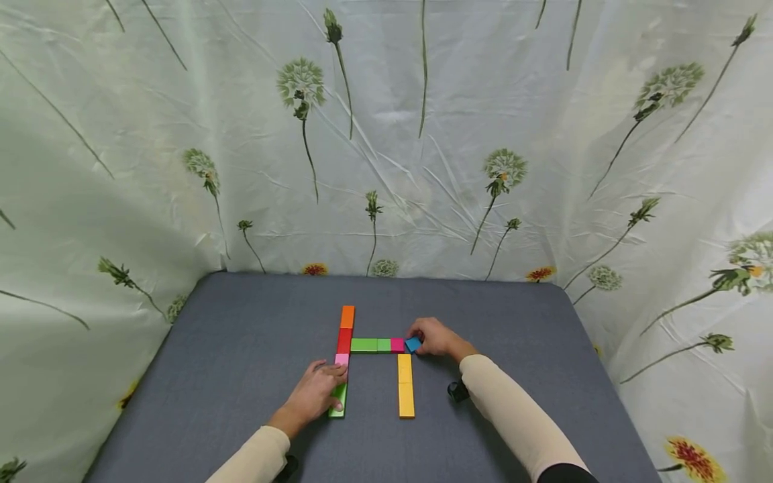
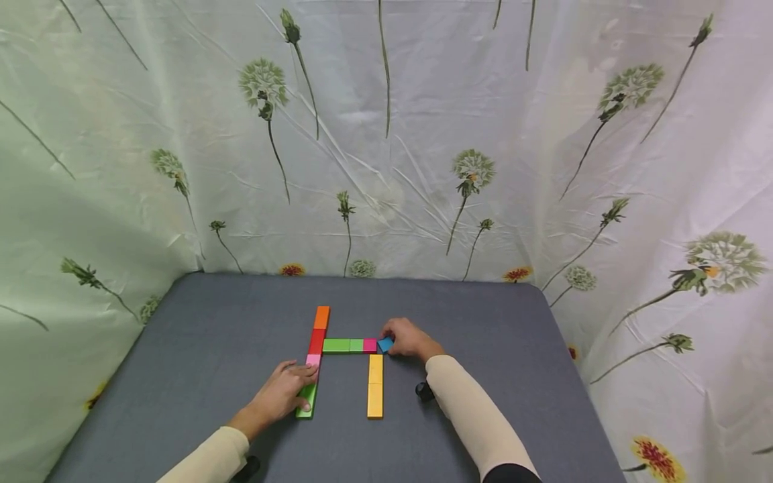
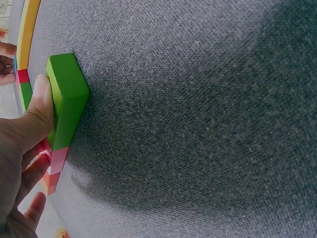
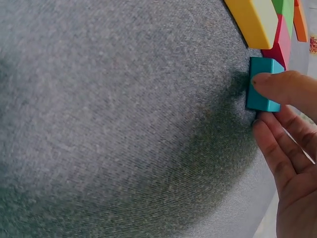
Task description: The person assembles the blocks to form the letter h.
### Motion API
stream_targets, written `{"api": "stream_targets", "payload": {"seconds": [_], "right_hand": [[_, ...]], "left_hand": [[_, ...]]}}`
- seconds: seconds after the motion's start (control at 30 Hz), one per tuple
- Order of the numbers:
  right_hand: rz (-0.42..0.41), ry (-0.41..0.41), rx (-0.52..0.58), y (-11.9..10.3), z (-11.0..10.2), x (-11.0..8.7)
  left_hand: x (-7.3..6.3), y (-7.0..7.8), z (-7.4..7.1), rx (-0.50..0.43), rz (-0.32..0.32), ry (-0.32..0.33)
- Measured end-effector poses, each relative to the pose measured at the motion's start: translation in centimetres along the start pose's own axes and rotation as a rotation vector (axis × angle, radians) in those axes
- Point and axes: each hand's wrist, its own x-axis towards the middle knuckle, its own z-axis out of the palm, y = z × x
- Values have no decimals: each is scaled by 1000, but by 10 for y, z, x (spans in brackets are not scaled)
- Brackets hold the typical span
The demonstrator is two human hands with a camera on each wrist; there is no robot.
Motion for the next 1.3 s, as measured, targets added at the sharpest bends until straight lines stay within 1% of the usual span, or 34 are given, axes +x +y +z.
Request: {"api": "stream_targets", "payload": {"seconds": [0.37, 0.8, 1.07, 1.3], "right_hand": [[14, 32, -1, -1, 1, 2], [36, 37, 13, -2, 1, 1], [52, 41, 12, -1, 3, 1], [45, 40, 32, 0, 2, 1]], "left_hand": [[-1, 0, 1, 4, -2, 0], [-1, -2, 2, 22, 22, 33], [-1, -1, 2, 1, 4, 8], [0, -1, 4, -8, -10, 10]]}}
